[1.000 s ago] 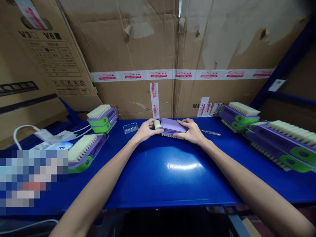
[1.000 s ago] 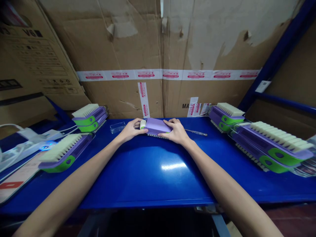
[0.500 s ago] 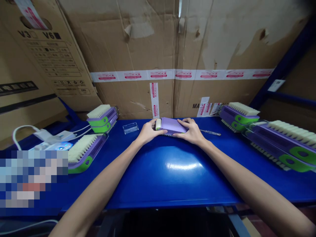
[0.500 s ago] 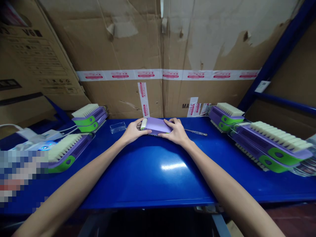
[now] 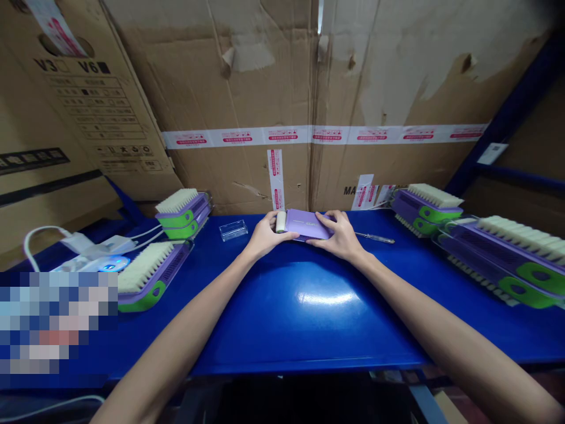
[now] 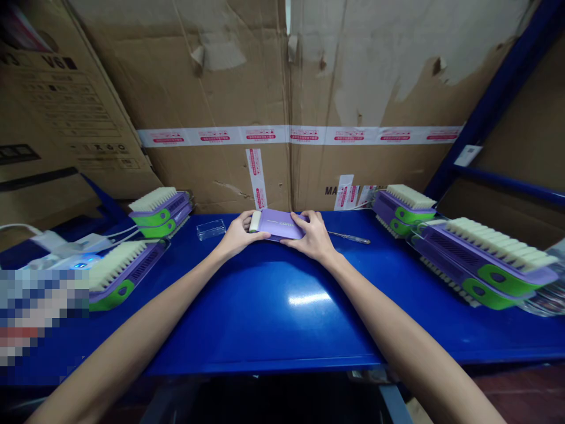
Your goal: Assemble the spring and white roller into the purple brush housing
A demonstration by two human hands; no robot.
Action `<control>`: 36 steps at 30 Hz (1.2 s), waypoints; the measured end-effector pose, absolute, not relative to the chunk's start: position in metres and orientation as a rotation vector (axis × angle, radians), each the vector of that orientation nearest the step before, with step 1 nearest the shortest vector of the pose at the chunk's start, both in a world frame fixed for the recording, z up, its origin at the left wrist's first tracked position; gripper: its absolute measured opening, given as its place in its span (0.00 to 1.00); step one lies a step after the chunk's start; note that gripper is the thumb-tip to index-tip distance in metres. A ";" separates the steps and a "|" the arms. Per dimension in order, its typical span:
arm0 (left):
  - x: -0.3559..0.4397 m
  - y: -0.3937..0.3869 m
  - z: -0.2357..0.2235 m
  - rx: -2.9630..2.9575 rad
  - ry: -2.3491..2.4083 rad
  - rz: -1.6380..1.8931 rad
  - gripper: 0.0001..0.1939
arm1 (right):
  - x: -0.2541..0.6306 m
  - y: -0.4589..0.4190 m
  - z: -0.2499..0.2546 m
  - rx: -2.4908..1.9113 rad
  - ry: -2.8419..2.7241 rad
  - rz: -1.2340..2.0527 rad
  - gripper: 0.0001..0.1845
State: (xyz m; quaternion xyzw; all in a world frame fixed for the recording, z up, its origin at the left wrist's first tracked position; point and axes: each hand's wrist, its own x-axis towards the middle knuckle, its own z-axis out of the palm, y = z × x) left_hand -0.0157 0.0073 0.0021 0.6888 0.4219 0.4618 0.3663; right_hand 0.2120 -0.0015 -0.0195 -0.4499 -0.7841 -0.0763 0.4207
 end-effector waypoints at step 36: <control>-0.059 0.032 0.009 1.781 1.530 1.376 0.25 | 0.209 -0.010 -0.014 -1.027 -1.887 -0.394 0.35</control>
